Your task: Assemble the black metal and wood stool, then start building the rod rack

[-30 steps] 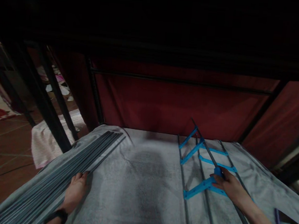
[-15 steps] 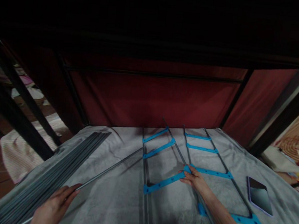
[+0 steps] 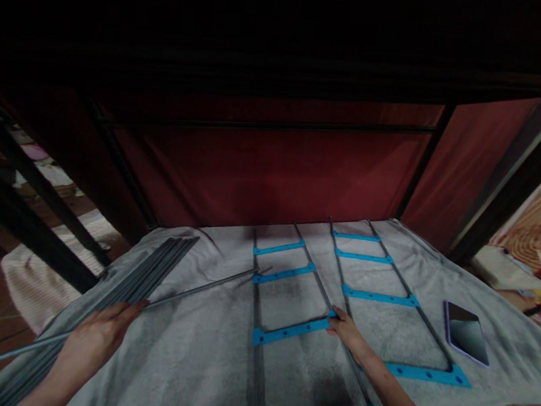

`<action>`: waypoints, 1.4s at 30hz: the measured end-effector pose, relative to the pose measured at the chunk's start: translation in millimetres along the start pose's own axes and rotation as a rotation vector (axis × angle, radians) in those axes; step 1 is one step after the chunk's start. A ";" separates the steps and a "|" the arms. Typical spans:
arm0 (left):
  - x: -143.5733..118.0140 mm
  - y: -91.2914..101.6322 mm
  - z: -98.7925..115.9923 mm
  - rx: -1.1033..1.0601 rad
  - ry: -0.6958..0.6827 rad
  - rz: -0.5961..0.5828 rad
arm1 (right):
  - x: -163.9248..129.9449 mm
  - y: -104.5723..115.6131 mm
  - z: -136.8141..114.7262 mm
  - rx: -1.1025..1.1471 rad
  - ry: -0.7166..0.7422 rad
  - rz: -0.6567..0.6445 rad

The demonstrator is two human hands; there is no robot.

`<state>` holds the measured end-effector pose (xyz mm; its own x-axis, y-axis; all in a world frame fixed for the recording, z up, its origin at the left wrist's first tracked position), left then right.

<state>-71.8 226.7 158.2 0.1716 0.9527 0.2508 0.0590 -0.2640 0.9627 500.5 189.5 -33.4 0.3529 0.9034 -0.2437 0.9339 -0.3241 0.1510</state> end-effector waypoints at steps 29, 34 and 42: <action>34.1 -34.8 59.0 -1.202 0.516 0.325 | 15.5 -225.2 -72.6 -0.845 0.783 -0.195; 81.4 -84.6 166.2 -1.745 0.369 -0.142 | 12.6 -253.1 -80.5 -0.769 0.764 -0.276; 151.2 -84.1 161.9 -1.680 0.314 -0.119 | 48.3 -197.0 -54.2 -0.673 0.693 -0.053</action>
<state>108.5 368.5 98.7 0.0461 0.9988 -0.0135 -0.9984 0.0456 -0.0341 330.4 312.2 -22.9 -0.0030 0.9471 0.3208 0.6429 -0.2439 0.7261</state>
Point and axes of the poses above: each hand's wrist, its own x-axis towards the middle knuckle, its own y-axis out of the back of the hand, z = x × y, the point moved 10 cm from there along x, towards the middle knuckle, and after that the axes turned 2 degrees about y, right-handed, at the moved point
